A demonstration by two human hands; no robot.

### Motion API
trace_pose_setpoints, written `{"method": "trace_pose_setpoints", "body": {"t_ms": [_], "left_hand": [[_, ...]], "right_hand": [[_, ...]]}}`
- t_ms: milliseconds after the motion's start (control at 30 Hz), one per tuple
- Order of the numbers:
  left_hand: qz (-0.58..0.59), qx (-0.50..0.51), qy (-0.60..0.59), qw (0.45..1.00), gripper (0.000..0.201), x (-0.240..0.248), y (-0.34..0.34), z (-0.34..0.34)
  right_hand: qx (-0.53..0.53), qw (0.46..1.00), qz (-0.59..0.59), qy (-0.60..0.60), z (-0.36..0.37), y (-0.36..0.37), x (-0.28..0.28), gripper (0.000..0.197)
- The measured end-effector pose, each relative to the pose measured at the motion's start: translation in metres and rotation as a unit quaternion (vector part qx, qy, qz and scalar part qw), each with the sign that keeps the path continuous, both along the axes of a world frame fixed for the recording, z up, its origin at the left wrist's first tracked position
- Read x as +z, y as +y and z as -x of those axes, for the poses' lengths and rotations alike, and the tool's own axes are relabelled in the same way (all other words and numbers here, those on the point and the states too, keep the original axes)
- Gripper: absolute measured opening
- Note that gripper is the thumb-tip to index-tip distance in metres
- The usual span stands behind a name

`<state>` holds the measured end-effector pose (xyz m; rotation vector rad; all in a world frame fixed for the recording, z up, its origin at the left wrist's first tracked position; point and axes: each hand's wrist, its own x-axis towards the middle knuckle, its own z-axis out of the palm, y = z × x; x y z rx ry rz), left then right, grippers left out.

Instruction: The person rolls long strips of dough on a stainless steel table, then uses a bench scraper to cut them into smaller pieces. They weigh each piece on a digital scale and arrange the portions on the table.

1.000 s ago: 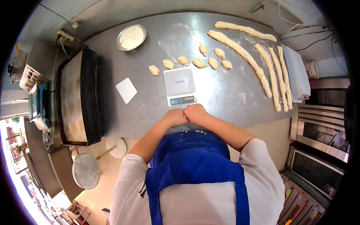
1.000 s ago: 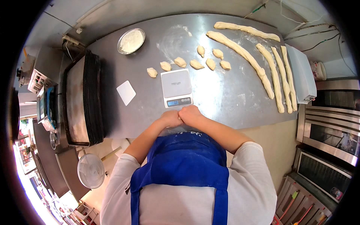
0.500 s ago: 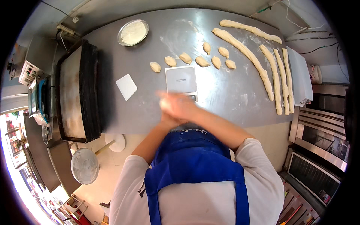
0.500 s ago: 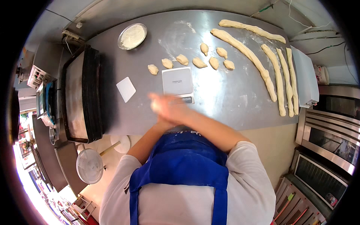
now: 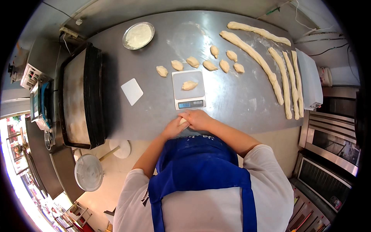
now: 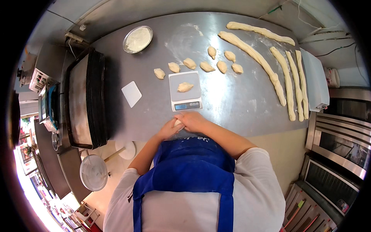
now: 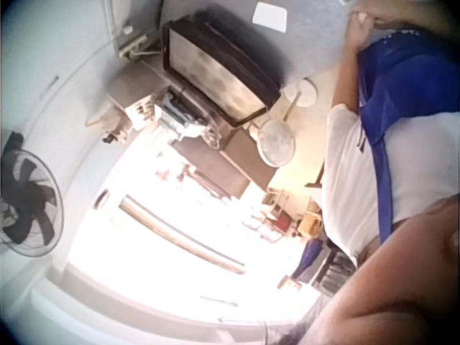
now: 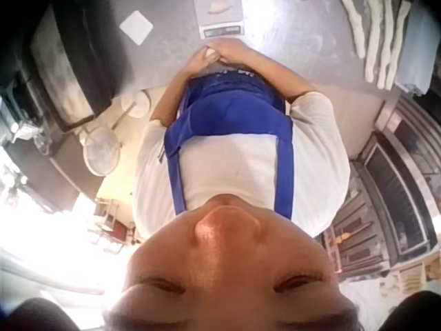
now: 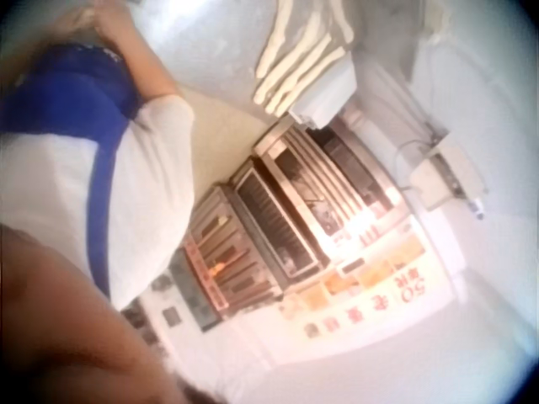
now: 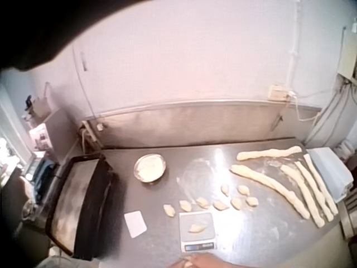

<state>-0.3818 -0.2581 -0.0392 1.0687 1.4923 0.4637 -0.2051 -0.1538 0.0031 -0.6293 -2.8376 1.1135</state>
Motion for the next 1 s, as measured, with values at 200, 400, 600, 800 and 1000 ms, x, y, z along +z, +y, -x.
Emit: {"method": "trace_pose_setpoints", "body": {"t_ms": [200, 400, 600, 800, 1000], "left_hand": [[0.062, -0.076, -0.059, 0.993, 0.049, 0.045, 0.027, -0.002], [0.056, -0.199, -0.028, 0.978, 0.040, 0.020, 0.038, 0.001], [0.057, -0.263, 0.131, 0.954, 0.038, 0.042, 0.057, -0.030], [0.003, -0.339, 0.354, 0.872, 0.034, 0.071, 0.053, -0.033], [0.049, -0.373, 0.313, 0.872, 0.047, 0.041, 0.047, -0.014]], "right_hand": [[-0.010, 0.999, -0.034, -0.003, -0.020, 0.005, -0.010, 0.020], [-0.028, 0.996, -0.054, -0.065, -0.018, -0.005, 0.001, 0.015], [0.002, 0.988, -0.091, -0.126, -0.016, -0.002, 0.002, 0.009], [0.038, 0.988, -0.080, -0.129, -0.015, -0.003, 0.008, 0.012], [0.036, 0.992, 0.107, 0.063, 0.002, 0.003, 0.074, 0.031]]}}
